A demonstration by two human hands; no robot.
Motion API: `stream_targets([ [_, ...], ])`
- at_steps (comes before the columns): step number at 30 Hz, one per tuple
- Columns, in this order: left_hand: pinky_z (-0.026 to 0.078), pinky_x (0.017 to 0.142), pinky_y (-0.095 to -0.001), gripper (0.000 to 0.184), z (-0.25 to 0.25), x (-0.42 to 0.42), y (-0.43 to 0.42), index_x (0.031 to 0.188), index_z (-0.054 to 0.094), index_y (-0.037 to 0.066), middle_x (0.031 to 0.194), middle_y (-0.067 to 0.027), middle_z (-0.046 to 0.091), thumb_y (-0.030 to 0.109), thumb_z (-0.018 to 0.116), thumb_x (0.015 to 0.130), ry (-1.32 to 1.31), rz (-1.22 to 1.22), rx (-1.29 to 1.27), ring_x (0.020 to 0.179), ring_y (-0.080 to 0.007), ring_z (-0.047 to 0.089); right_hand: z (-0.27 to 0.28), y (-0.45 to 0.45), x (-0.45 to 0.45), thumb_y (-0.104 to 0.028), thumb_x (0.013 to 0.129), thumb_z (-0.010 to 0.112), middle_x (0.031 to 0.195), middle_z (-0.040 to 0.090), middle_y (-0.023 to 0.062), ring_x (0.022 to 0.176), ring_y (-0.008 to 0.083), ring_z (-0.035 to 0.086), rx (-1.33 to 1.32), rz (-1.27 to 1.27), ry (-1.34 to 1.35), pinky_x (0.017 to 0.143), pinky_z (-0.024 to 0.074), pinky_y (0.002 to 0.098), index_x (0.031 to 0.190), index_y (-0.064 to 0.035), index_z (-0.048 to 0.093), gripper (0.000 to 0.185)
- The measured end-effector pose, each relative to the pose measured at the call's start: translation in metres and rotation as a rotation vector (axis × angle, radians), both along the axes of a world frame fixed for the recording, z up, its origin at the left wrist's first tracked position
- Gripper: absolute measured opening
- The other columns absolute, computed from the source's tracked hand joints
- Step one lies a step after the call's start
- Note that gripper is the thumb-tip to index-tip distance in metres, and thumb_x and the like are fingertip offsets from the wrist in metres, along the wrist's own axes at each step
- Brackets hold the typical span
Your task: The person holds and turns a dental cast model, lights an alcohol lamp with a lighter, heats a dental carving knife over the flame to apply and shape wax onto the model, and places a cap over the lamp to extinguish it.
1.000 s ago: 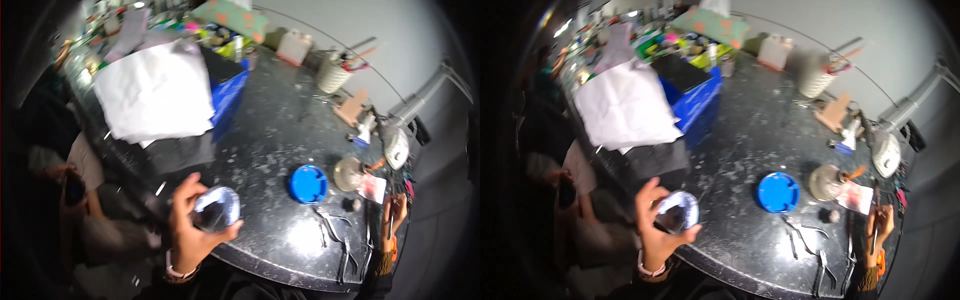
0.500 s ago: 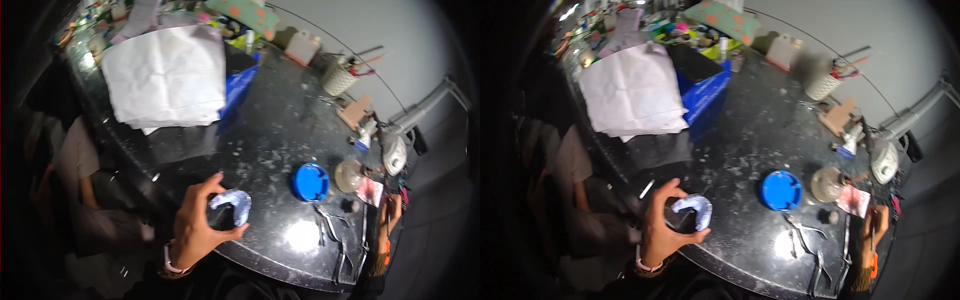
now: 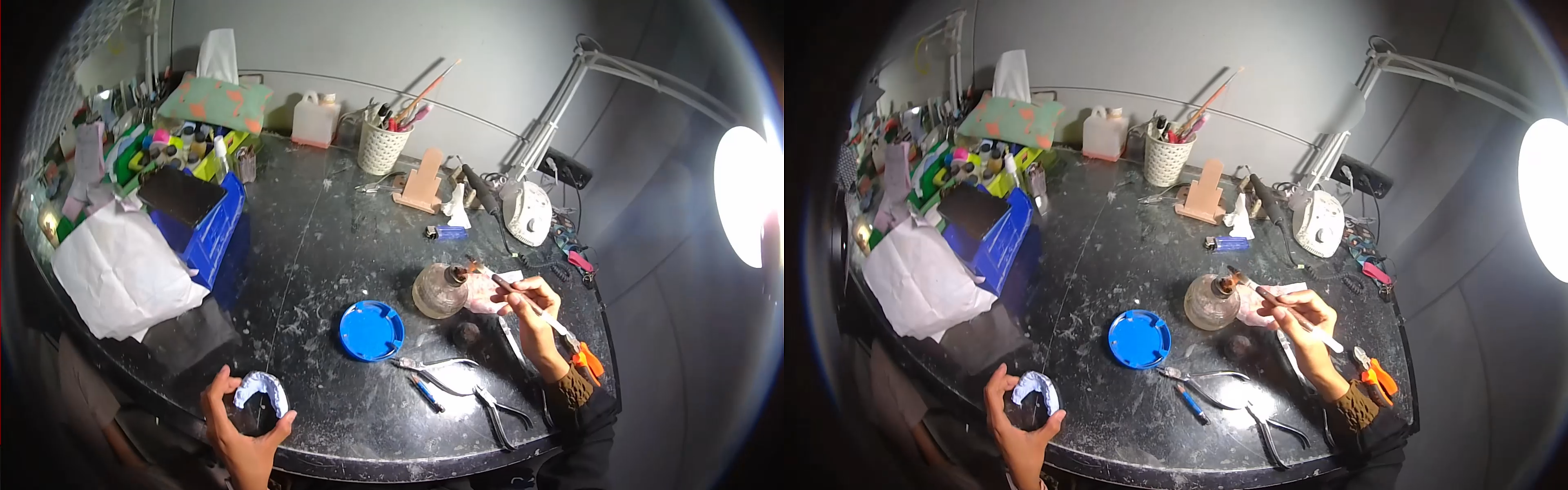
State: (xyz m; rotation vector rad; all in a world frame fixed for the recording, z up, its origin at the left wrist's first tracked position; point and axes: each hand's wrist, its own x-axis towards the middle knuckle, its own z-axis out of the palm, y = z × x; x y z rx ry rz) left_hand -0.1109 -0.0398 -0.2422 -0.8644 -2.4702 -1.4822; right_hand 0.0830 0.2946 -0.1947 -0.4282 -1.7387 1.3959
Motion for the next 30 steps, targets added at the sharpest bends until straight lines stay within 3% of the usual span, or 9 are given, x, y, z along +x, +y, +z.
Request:
stream_targets([
  [4,0.039,0.095,-0.0407,0.077,0.024,0.003,0.002,0.128,0.047,0.002,0.113,-0.0134,0.057,0.017,0.085,0.063,-0.014,-0.026,-0.071,0.106,-0.0296,0.053,-0.004,0.003,0.004,-0.011,0.084,0.066,0.093,0.066,0.0196,0.082,0.0236,0.067,0.005,-0.006,-0.006,0.066,0.0535,0.0290,0.094,-0.0015,0.053,0.019],
  [12,0.040,0.094,-0.0405,0.081,0.018,-0.001,0.005,0.127,0.046,-0.002,0.110,-0.0129,0.058,0.020,0.086,0.060,0.091,-0.059,-0.041,0.103,-0.0292,0.054,0.006,0.011,0.012,-0.011,0.084,0.065,0.087,0.063,0.0156,0.079,0.0226,0.067,0.134,-0.010,0.020,0.068,0.0529,0.0289,0.089,-0.0024,0.050,0.018],
  [14,0.040,0.095,-0.0404,0.081,0.014,-0.001,0.004,0.127,0.046,-0.002,0.110,-0.0124,0.058,0.022,0.085,0.061,0.026,-0.072,0.024,0.103,-0.0290,0.054,0.003,0.022,0.021,-0.003,0.084,0.063,0.084,0.063,0.0150,0.077,0.0218,0.067,0.262,-0.099,0.004,0.070,0.0537,0.0309,0.087,-0.0009,0.049,0.015],
  [16,0.041,0.093,-0.0398,0.077,0.020,-0.001,0.005,0.126,0.046,-0.003,0.108,-0.0127,0.059,0.024,0.084,0.064,0.108,-0.072,-0.036,0.102,-0.0278,0.055,-0.004,0.036,0.036,-0.001,0.082,0.063,0.080,0.065,0.0154,0.073,0.0210,0.067,0.619,-0.254,-0.283,0.067,0.0538,0.0307,0.082,0.0010,0.049,0.015],
  [18,0.044,0.091,-0.0382,0.066,0.024,0.000,0.007,0.121,0.050,-0.003,0.107,-0.0130,0.060,0.023,0.081,0.069,0.121,-0.066,-0.038,0.100,-0.0262,0.056,-0.015,0.038,0.044,-0.002,0.072,0.071,0.070,0.065,0.0142,0.066,0.0182,0.067,0.807,-0.343,-0.450,0.059,0.0514,0.0275,0.067,0.0002,0.048,0.023],
  [21,0.041,0.090,-0.0369,0.091,-0.004,0.001,0.008,0.126,0.043,-0.004,0.109,-0.0114,0.048,0.033,0.087,0.055,0.004,-0.024,0.115,0.100,-0.0256,0.051,-0.018,0.035,0.045,-0.005,0.072,0.069,0.067,0.064,0.0135,0.062,0.0195,0.066,0.798,-0.331,-0.488,0.055,0.0490,0.0281,0.069,0.0006,0.053,0.017],
  [24,0.040,0.094,-0.0369,0.091,-0.014,-0.001,0.005,0.119,0.044,-0.005,0.114,-0.0118,0.046,0.044,0.088,0.056,0.112,0.019,0.195,0.107,-0.0267,0.050,-0.017,0.032,0.042,-0.003,0.074,0.062,0.066,0.062,0.0133,0.059,0.0210,0.064,0.752,-0.401,-0.510,0.054,0.0472,0.0300,0.072,0.0016,0.056,0.008],
  [26,0.044,0.088,-0.0374,0.084,-0.012,0.006,-0.001,0.112,0.049,-0.004,0.109,-0.0107,0.049,0.047,0.087,0.057,-0.021,0.097,0.259,0.101,-0.0243,0.054,-0.017,0.031,0.036,0.001,0.076,0.058,0.062,0.057,0.0091,0.057,0.0126,0.056,0.761,-0.413,-0.440,0.054,0.0417,0.0261,0.072,0.0024,0.053,0.007],
  [30,0.048,0.077,-0.0377,0.065,0.012,0.003,-0.003,0.100,0.059,-0.001,0.094,-0.0125,0.059,0.035,0.089,0.054,0.263,0.084,-0.036,0.088,-0.0268,0.058,-0.036,0.052,0.048,-0.003,0.085,0.058,0.067,0.055,0.0069,0.070,0.0122,0.062,0.548,-0.297,-0.349,0.065,0.0480,0.0241,0.075,0.0018,0.043,0.018],
])
